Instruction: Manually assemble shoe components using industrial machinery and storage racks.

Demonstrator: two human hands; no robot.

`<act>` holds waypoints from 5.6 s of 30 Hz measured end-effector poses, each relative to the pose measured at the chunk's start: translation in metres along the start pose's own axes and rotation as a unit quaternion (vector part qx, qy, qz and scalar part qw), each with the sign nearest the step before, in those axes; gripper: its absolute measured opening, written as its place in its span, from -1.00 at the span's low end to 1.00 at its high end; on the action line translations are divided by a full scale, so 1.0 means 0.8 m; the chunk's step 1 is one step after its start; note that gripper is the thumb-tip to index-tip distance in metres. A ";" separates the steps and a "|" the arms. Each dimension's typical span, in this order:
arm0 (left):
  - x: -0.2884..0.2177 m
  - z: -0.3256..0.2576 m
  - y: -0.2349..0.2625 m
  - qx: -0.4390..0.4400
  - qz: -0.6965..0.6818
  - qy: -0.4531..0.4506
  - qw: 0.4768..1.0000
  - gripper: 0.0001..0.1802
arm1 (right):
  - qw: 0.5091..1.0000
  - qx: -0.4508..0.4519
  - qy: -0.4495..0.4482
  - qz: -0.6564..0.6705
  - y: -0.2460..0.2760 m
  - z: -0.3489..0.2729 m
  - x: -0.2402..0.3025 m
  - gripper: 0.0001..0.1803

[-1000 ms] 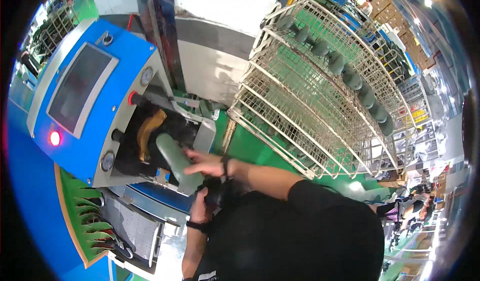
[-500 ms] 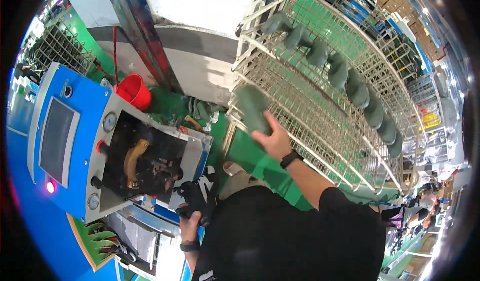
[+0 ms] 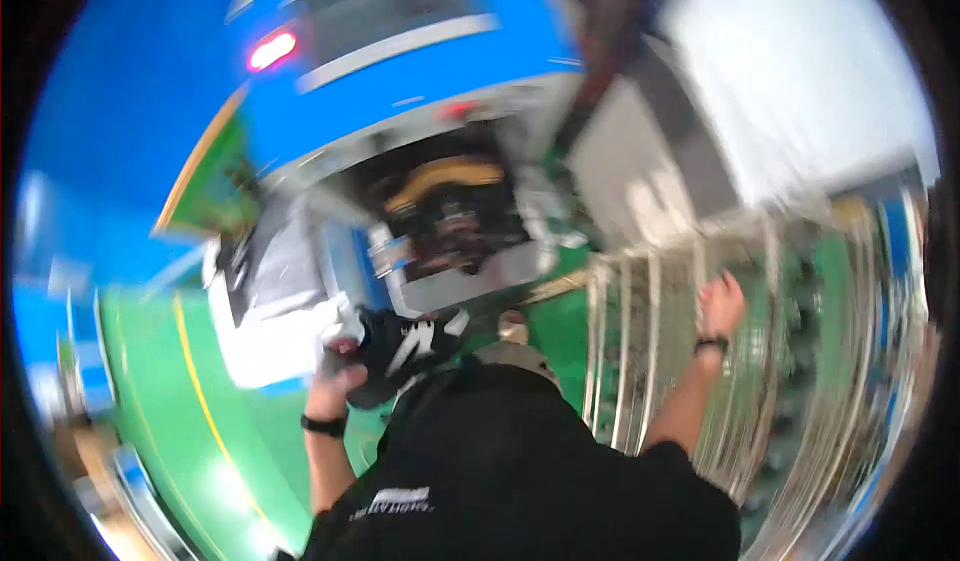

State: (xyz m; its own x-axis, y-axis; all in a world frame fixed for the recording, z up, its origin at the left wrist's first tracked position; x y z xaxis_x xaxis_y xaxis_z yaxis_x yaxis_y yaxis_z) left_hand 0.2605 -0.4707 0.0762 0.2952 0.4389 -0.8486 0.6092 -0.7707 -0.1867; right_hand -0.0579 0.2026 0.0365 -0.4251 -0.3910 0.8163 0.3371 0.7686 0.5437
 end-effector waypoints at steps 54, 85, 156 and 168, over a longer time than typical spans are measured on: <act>-0.126 0.097 -0.007 0.347 0.021 -0.031 0.937 -0.20 | 0.678 0.700 -0.084 0.206 -0.438 -0.528 0.334 -0.40; 0.096 0.190 -0.083 0.108 -0.109 0.180 0.972 -0.80 | 0.750 0.168 0.416 -0.487 -0.484 -0.355 0.315 0.01; 0.078 0.075 0.399 -0.215 0.545 0.082 0.806 -0.40 | 0.909 0.288 0.228 -0.199 -0.290 -0.265 0.127 -0.55; 0.164 -0.231 0.428 -0.355 0.382 0.038 0.852 -0.51 | 0.697 0.548 0.361 -0.289 -0.482 -0.433 0.181 -0.55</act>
State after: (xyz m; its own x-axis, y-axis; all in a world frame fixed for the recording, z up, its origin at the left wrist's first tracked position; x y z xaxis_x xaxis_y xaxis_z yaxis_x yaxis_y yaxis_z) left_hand 0.6437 -0.5916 -0.0080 0.8357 -0.0162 -0.5489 0.5021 -0.3824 0.7757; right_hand 0.0415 -0.3256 0.0123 0.4429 -0.6437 0.6240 -0.7283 0.1476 0.6692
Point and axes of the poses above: each hand's wrist, its own z-axis towards the middle knuckle, its own y-axis out of the back of the hand, x = y × z, the point moved 7 cm from there along z, towards the middle knuckle, and after that the axes turned 9 degrees about -z, right-handed, at the moved point
